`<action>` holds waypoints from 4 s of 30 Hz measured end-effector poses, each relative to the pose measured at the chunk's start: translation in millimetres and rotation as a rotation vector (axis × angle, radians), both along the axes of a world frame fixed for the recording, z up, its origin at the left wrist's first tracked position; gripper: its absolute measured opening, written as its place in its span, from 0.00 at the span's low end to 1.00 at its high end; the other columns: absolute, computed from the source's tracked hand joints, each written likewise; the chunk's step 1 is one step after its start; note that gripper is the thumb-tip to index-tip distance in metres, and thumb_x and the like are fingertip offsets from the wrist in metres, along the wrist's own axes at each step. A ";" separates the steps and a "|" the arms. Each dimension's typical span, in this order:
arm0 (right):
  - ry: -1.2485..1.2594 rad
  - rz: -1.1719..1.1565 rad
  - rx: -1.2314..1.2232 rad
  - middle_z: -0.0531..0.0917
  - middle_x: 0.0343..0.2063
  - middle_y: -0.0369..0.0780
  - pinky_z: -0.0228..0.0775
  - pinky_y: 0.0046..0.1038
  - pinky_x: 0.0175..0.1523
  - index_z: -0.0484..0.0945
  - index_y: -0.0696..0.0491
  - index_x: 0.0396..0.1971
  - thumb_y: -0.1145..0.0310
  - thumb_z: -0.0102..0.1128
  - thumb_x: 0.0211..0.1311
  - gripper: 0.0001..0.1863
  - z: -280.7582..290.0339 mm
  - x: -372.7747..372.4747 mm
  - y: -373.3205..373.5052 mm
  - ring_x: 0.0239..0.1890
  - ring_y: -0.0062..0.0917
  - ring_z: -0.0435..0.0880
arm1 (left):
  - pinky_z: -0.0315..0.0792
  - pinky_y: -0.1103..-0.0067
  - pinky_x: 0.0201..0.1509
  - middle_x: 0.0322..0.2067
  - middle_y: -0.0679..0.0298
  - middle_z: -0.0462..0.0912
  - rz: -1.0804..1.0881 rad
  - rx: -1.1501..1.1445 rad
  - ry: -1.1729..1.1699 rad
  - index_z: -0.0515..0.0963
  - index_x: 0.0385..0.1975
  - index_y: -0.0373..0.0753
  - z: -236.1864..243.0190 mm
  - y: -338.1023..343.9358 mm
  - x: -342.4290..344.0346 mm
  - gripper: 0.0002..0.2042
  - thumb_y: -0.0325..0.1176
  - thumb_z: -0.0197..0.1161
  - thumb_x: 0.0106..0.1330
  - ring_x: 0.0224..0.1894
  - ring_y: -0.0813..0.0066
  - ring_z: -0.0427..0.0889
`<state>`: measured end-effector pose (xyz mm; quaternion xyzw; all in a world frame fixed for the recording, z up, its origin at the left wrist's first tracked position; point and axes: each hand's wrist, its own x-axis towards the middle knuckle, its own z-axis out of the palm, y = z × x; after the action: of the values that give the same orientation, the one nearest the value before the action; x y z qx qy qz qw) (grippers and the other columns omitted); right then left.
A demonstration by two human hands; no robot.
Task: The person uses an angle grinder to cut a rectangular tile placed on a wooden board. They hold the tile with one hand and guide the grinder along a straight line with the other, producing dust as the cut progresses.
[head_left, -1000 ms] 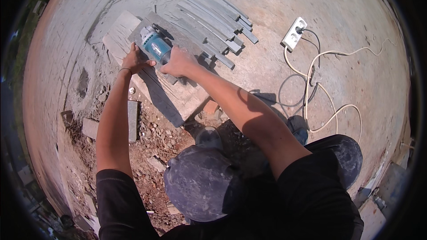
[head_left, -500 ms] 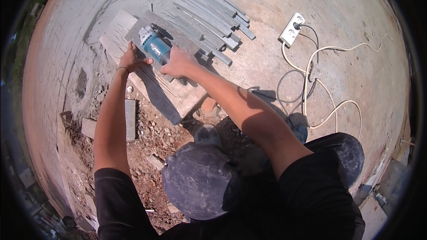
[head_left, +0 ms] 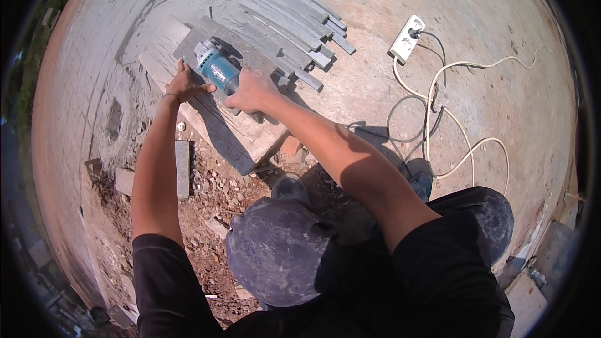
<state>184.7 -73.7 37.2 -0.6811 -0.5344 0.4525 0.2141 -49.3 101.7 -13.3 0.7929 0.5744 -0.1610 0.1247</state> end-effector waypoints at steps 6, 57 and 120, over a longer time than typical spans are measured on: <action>-0.019 -0.003 -0.024 0.82 0.43 0.58 0.76 0.36 0.54 0.70 0.69 0.51 0.51 0.71 0.38 0.44 -3.5 6.3 -6.4 0.48 0.46 0.84 | 0.53 0.47 0.70 0.75 0.48 0.40 0.007 -0.014 0.044 0.48 0.70 0.24 11.0 -16.1 20.6 0.72 0.71 0.75 0.30 0.73 0.50 0.56; 0.043 -0.008 -0.102 0.81 0.49 0.56 0.74 0.35 0.59 0.69 0.67 0.54 0.56 0.71 0.40 0.42 7.8 18.8 -43.8 0.52 0.45 0.82 | 0.66 0.54 0.57 0.49 0.50 0.71 -0.049 0.032 0.032 0.70 0.45 0.30 38.1 -59.7 41.4 0.51 0.69 0.77 0.30 0.56 0.49 0.74; 0.018 0.006 -0.104 0.82 0.45 0.58 0.75 0.36 0.57 0.69 0.67 0.50 0.58 0.70 0.41 0.39 9.7 37.2 -94.2 0.50 0.47 0.83 | 0.48 0.42 0.69 0.63 0.42 0.68 -0.059 0.050 0.111 0.58 0.63 0.30 23.6 -52.6 31.4 0.59 0.69 0.74 0.37 0.65 0.46 0.70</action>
<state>221.9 -168.0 46.9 -0.6857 -0.5101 0.4864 0.1817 -17.8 49.0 10.2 0.8021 0.5607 -0.1938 0.0681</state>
